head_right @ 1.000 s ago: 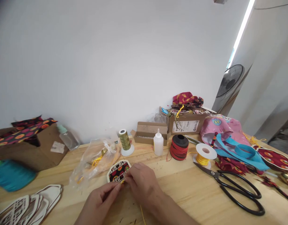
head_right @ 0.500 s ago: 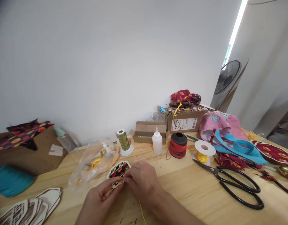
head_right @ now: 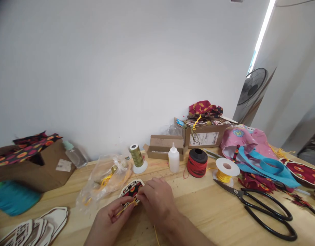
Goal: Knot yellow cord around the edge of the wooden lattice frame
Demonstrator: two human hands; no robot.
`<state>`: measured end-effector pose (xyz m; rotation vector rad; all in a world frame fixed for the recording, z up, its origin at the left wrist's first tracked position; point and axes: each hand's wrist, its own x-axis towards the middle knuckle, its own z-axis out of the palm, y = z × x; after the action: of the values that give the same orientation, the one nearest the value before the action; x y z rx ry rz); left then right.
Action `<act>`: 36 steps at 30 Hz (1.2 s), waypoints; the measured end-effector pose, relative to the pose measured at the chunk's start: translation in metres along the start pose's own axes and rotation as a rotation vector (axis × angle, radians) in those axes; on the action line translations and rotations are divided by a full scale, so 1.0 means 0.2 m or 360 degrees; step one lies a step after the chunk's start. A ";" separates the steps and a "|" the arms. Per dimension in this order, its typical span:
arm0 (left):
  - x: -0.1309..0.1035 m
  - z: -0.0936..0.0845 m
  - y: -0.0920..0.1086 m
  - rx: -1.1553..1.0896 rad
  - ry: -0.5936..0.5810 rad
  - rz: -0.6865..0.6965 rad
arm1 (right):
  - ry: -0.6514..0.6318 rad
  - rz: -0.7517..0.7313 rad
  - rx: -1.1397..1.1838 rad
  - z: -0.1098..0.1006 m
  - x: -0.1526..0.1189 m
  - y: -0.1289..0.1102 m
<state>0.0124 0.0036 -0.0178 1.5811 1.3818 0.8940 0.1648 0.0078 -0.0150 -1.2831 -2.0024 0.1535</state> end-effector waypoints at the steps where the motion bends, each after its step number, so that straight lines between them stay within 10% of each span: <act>1: 0.00 0.00 0.00 -0.0044 0.0001 -0.0017 | 0.0006 -0.0006 0.0022 0.00 0.00 0.00; 36: 0.02 -0.01 -0.01 0.0076 -0.0079 -0.0046 | -0.0198 0.0033 -0.0055 0.00 0.01 -0.01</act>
<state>0.0095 0.0078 -0.0187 1.6048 1.3968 0.8050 0.1637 0.0078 -0.0128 -1.3457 -2.1053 0.2145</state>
